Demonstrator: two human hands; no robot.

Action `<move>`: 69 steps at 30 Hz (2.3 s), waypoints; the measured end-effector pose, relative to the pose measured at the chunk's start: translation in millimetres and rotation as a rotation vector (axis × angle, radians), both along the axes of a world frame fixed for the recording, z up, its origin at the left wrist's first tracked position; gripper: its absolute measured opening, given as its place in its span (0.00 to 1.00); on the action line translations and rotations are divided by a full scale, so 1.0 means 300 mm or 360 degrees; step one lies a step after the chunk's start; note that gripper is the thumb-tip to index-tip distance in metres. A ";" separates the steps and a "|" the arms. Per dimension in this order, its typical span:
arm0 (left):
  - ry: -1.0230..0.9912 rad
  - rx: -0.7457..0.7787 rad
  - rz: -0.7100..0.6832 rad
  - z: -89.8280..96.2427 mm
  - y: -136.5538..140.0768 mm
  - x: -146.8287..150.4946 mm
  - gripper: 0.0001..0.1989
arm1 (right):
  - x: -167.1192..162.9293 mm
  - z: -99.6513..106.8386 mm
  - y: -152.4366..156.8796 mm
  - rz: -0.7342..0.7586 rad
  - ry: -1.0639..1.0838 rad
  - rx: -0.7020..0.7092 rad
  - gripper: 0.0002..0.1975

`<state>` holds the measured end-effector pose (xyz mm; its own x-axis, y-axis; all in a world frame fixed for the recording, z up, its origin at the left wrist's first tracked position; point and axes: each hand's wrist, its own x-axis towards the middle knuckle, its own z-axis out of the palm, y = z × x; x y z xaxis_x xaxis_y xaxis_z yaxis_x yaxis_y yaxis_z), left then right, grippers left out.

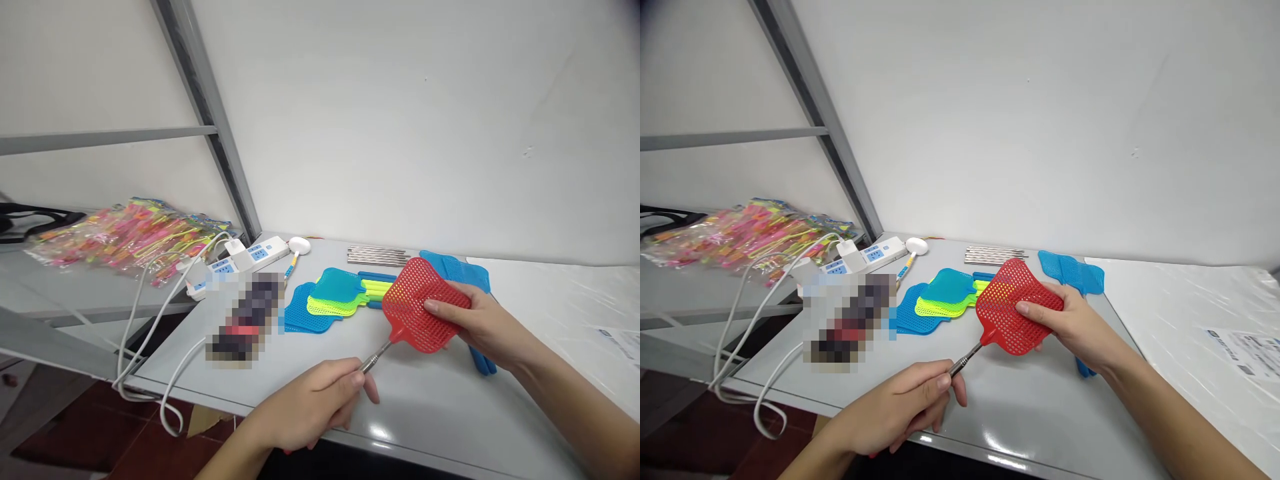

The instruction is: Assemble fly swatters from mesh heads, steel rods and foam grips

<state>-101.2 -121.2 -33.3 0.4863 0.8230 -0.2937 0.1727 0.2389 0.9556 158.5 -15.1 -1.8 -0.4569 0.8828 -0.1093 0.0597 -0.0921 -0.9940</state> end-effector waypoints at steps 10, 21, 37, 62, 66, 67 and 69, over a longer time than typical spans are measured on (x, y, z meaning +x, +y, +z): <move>-0.0320 -0.0184 -0.0056 0.005 0.014 0.003 0.21 | -0.024 0.003 -0.017 0.0027 0.0048 0.0018 0.10; -0.0126 -0.0146 -0.0028 0.071 0.005 -0.006 0.20 | -0.018 0.034 -0.033 -0.0123 -0.0058 0.0094 0.11; -0.0067 0.0033 -0.0038 0.157 -0.043 0.198 0.20 | -0.083 0.027 -0.259 -0.0336 0.0129 0.0232 0.23; -0.0814 -0.0239 -0.0029 0.175 -0.130 0.366 0.20 | -0.050 0.069 -0.375 -0.0348 0.0911 0.0158 0.18; -0.0586 -0.0183 0.0059 0.199 -0.119 0.374 0.18 | -0.048 0.060 -0.359 -0.0437 0.0839 0.0218 0.16; -0.0519 -0.0143 0.0074 0.199 -0.113 0.376 0.18 | -0.048 0.057 -0.354 -0.0446 0.0836 0.0221 0.16; -0.0375 -0.0021 0.0120 0.193 -0.098 0.380 0.18 | -0.045 0.049 -0.341 -0.0474 0.0826 0.0212 0.17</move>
